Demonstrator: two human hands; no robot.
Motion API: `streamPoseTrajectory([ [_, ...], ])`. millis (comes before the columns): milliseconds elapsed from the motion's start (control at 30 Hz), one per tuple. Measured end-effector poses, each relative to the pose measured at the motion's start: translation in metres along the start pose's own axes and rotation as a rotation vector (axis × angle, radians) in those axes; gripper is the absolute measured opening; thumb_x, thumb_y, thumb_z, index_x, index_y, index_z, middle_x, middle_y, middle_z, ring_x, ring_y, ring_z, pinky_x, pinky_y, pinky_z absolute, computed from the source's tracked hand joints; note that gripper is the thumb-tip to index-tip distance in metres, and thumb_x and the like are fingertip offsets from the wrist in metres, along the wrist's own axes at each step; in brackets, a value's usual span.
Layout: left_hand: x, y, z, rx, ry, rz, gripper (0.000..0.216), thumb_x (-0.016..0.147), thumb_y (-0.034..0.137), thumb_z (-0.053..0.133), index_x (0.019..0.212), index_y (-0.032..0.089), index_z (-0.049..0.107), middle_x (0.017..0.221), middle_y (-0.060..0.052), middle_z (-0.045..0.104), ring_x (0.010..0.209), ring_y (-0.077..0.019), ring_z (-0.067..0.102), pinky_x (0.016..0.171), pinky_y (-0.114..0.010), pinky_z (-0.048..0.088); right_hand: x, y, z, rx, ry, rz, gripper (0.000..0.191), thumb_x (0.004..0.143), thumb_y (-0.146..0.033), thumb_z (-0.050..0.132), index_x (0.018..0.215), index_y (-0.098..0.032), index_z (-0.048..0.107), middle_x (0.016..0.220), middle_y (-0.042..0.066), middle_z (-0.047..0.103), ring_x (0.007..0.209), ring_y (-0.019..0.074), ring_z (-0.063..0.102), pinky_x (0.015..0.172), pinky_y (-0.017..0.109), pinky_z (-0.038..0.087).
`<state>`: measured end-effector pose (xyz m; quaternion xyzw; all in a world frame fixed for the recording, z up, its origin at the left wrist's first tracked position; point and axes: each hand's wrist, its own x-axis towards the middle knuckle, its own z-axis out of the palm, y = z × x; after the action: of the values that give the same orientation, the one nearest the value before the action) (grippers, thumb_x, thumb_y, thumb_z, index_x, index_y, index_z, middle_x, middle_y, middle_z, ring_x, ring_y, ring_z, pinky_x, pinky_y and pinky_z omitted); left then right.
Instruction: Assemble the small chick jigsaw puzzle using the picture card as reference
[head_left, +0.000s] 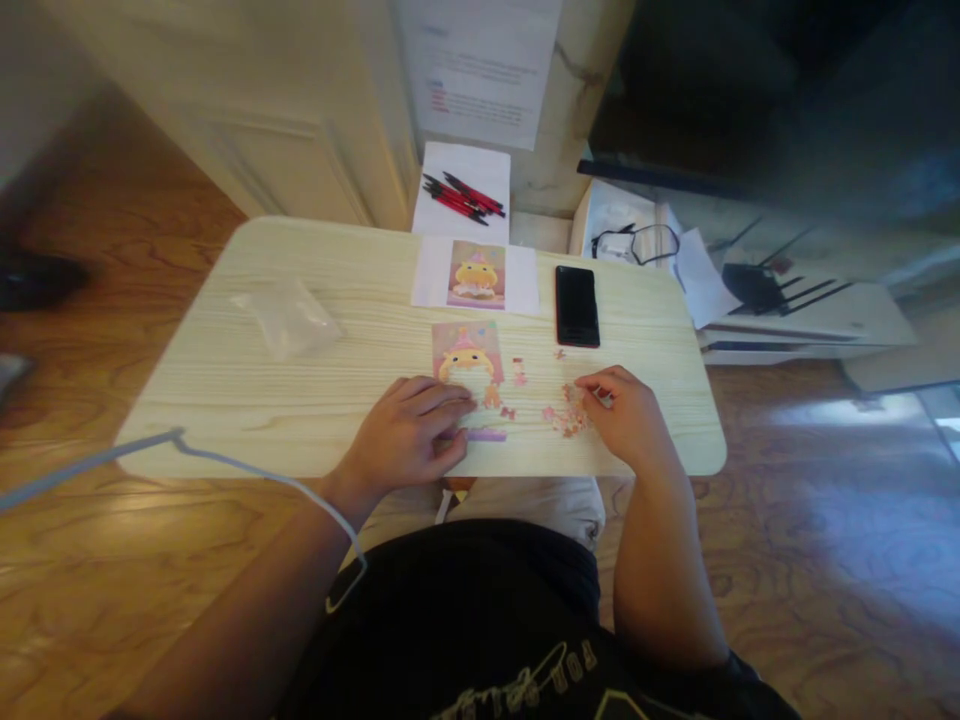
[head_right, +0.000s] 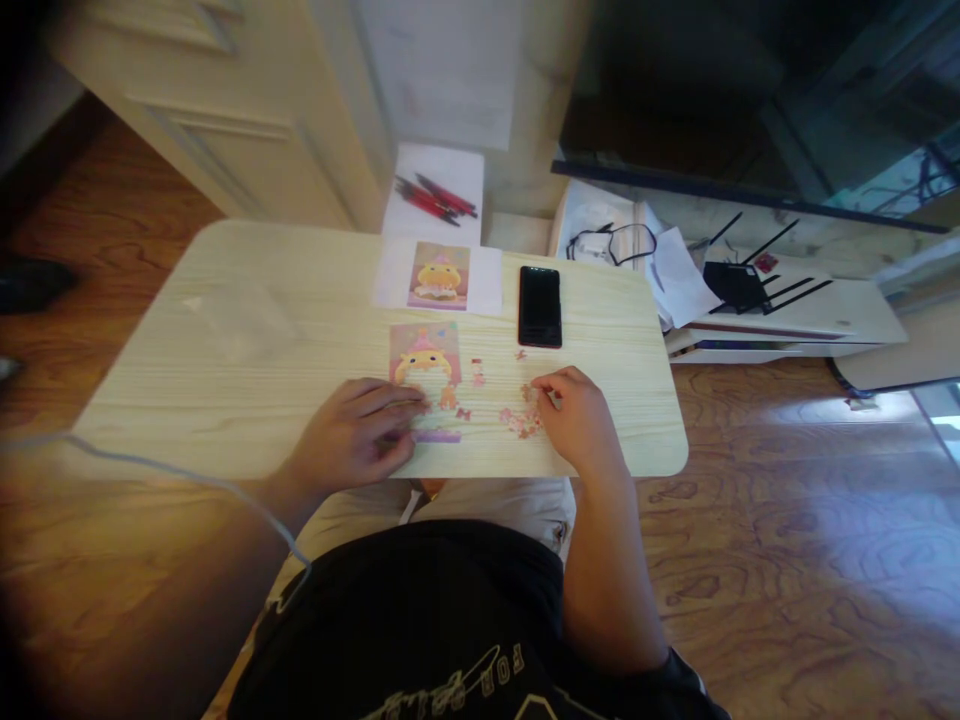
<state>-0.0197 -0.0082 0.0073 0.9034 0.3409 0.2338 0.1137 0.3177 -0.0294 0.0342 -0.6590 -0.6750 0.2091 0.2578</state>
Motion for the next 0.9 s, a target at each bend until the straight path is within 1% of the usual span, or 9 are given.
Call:
streamPoseTrajectory([
  [100, 0.013, 0.011, 0.006, -0.002, -0.018, 0.026, 0.034, 0.089, 0.030, 0.066, 0.122, 0.024, 0.072, 0.128, -0.006, 0.075, 0.114, -0.0277, 0.067, 0.098, -0.047, 0.052, -0.004, 0.013, -0.007, -0.024, 0.019, 0.035, 0.025, 0.091, -0.014, 0.061, 0.105, -0.022, 0.080, 0.106, 0.006, 0.073, 0.090, 0.0208, 0.069, 0.085, 0.036, 0.055],
  [200, 0.027, 0.023, 0.014, -0.017, -0.066, 0.051, 0.032, 0.092, 0.030, 0.064, 0.122, 0.024, 0.072, 0.129, -0.005, 0.074, 0.115, -0.0271, 0.066, 0.099, -0.047, 0.051, -0.007, 0.021, -0.009, -0.012, 0.008, 0.035, 0.021, 0.091, -0.015, 0.064, 0.103, -0.022, 0.080, 0.104, 0.005, 0.073, 0.090, 0.0209, 0.068, 0.086, 0.037, 0.055],
  [367, 0.043, 0.040, 0.024, 0.001, -0.113, 0.104, 0.027, 0.094, 0.033, 0.063, 0.115, 0.021, 0.074, 0.124, -0.006, 0.075, 0.111, -0.0276, 0.064, 0.095, -0.047, 0.050, -0.009, 0.017, 0.001, 0.007, 0.011, 0.003, 0.017, 0.093, -0.019, 0.070, 0.104, -0.024, 0.081, 0.103, 0.006, 0.070, 0.098, 0.0230, 0.067, 0.090, 0.038, 0.054],
  [533, 0.048, 0.055, 0.033, 0.008, -0.170, 0.176, 0.033, 0.097, 0.035, 0.059, 0.123, 0.021, 0.073, 0.129, -0.007, 0.074, 0.114, -0.0281, 0.063, 0.098, -0.047, 0.048, -0.006, 0.009, 0.009, -0.010, -0.038, -0.101, 0.023, 0.096, -0.019, 0.066, 0.112, -0.027, 0.081, 0.103, 0.007, 0.067, 0.102, 0.0244, 0.063, 0.095, 0.040, 0.053],
  [667, 0.051, 0.066, 0.038, 0.025, -0.205, 0.190, 0.042, 0.097, 0.038, 0.060, 0.134, 0.020, 0.069, 0.140, -0.007, 0.069, 0.122, -0.0290, 0.060, 0.103, -0.048, 0.046, -0.007, 0.011, 0.006, 0.002, -0.036, -0.094, 0.026, 0.095, -0.015, 0.065, 0.114, -0.026, 0.079, 0.106, 0.007, 0.067, 0.104, 0.0242, 0.064, 0.097, 0.041, 0.054],
  [767, 0.054, 0.071, 0.039, 0.047, -0.224, 0.177, 0.046, 0.096, 0.040, 0.061, 0.138, 0.021, 0.066, 0.144, -0.007, 0.067, 0.126, -0.0298, 0.058, 0.105, -0.050, 0.044, -0.011, 0.016, 0.001, -0.011, -0.033, -0.066, 0.019, 0.092, -0.016, 0.069, 0.107, -0.024, 0.078, 0.106, 0.006, 0.068, 0.103, 0.0246, 0.065, 0.097, 0.042, 0.054],
  [900, 0.057, 0.074, 0.039, 0.064, -0.227, 0.165, 0.045, 0.097, 0.042, 0.060, 0.136, 0.022, 0.068, 0.141, -0.008, 0.068, 0.126, -0.0303, 0.057, 0.106, -0.051, 0.042, -0.015, 0.021, 0.000, -0.036, -0.024, -0.032, 0.010, 0.090, -0.022, 0.074, 0.100, -0.023, 0.076, 0.103, 0.006, 0.068, 0.102, 0.0250, 0.065, 0.095, 0.041, 0.053],
])
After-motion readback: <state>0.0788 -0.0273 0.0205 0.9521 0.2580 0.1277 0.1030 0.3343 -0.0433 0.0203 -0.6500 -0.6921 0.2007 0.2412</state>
